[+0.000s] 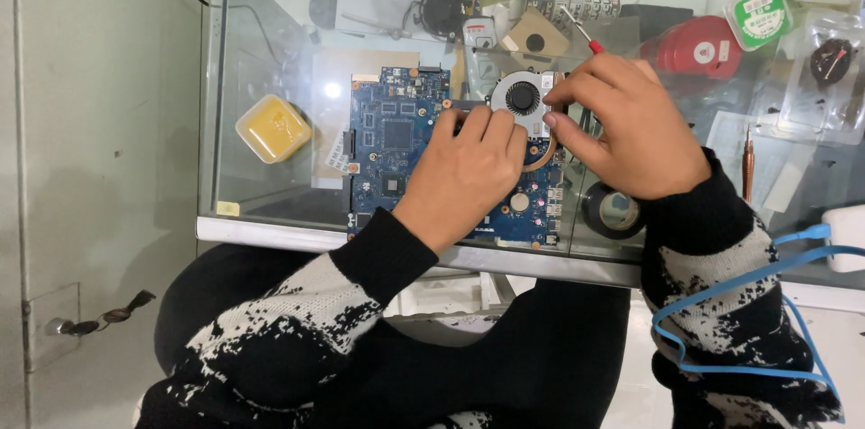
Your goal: The person removes a RAM stick from a laptop motherboard, then uses a screwdriver to detach and remove the cooling fan and heatsink. They place the removed components on a nearby surface and handle the laptop chassis.
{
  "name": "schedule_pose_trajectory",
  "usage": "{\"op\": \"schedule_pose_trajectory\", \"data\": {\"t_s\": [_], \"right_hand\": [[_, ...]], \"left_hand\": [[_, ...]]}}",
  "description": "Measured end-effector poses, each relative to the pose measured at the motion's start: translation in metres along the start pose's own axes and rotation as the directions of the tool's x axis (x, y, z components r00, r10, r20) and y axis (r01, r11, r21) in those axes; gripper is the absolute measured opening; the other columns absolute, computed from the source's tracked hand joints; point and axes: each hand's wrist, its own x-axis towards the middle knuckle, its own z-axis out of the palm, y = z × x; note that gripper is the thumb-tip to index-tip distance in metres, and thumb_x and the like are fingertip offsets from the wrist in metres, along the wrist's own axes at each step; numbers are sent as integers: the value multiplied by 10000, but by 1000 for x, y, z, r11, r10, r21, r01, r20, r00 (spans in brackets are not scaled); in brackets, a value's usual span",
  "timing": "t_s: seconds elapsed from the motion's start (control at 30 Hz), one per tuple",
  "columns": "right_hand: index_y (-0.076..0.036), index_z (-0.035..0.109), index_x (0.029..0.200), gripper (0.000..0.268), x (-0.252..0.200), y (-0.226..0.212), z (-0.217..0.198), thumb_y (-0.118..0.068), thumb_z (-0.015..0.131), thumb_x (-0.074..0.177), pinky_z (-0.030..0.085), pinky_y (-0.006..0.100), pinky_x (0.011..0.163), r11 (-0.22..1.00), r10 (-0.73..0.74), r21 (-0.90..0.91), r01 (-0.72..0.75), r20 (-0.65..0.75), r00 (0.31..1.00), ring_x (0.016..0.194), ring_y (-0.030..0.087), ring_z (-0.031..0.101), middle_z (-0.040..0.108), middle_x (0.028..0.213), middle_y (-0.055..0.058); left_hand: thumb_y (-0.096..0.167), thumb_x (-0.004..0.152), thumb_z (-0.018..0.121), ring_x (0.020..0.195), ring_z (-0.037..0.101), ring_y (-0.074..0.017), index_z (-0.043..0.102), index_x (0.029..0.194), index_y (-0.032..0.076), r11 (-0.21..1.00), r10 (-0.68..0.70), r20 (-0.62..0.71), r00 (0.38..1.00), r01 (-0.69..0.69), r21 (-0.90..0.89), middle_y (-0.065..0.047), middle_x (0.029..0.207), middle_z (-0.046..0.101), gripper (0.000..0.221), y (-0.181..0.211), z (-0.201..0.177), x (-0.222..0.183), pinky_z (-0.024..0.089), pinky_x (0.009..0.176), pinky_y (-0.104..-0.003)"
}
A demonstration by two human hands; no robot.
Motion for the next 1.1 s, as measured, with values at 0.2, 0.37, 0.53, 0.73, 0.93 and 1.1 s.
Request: {"op": "schedule_pose_trajectory", "data": {"t_s": [0.2,0.37,0.53,0.73,0.93,1.1], "right_hand": [[-75,687,1120,139,2,-4,0,-183,637,1050,410,460,942,999,-16,39,14,48,999,1078,273,605,633,1087,75],[-97,687,1094,119,3,-4,6,-173,669,1004,413,454,942,996,-75,51,70,101,992,1018,273,595,599,1046,71],[-97,670,1073,162,2,-3,19,-197,717,953,386,439,941,997,-68,-11,70,119,991,1007,279,592,589,1053,51],[-99,667,1042,123,5,-8,26,-163,697,942,315,427,921,1000,-12,-15,13,82,997,967,268,573,582,1020,28],[-160,647,940,33,10,-15,20,-170,673,959,281,409,932,993,84,68,-96,162,983,898,230,558,566,918,5],[-142,625,967,87,10,-17,20,-209,647,1018,284,422,956,995,78,47,-87,160,984,884,245,534,519,912,23]], "left_hand": [[79,1005,579,802,494,-178,562,924,159,999,35,3,999,-35,26,-19,917,486,115,-5,2,1,438,672,-312],[119,1019,580,818,529,-174,578,961,170,998,57,-14,998,-57,32,-24,992,534,78,-9,3,0,457,696,-307],[103,1018,578,804,506,-181,564,947,163,998,64,-42,997,-65,-6,-27,967,519,95,-11,6,0,446,686,-311],[108,1023,571,786,509,-172,559,929,168,999,46,-66,997,-47,-23,-12,920,502,112,-11,8,-2,420,670,-303],[145,913,676,1099,608,-232,639,1055,118,974,-105,-87,991,84,-210,-74,1155,625,150,-14,8,-5,473,945,-380],[250,947,608,1398,449,-392,526,1334,29,874,-212,150,966,256,-412,-204,1433,499,453,-13,19,-10,340,1200,-588]]}}
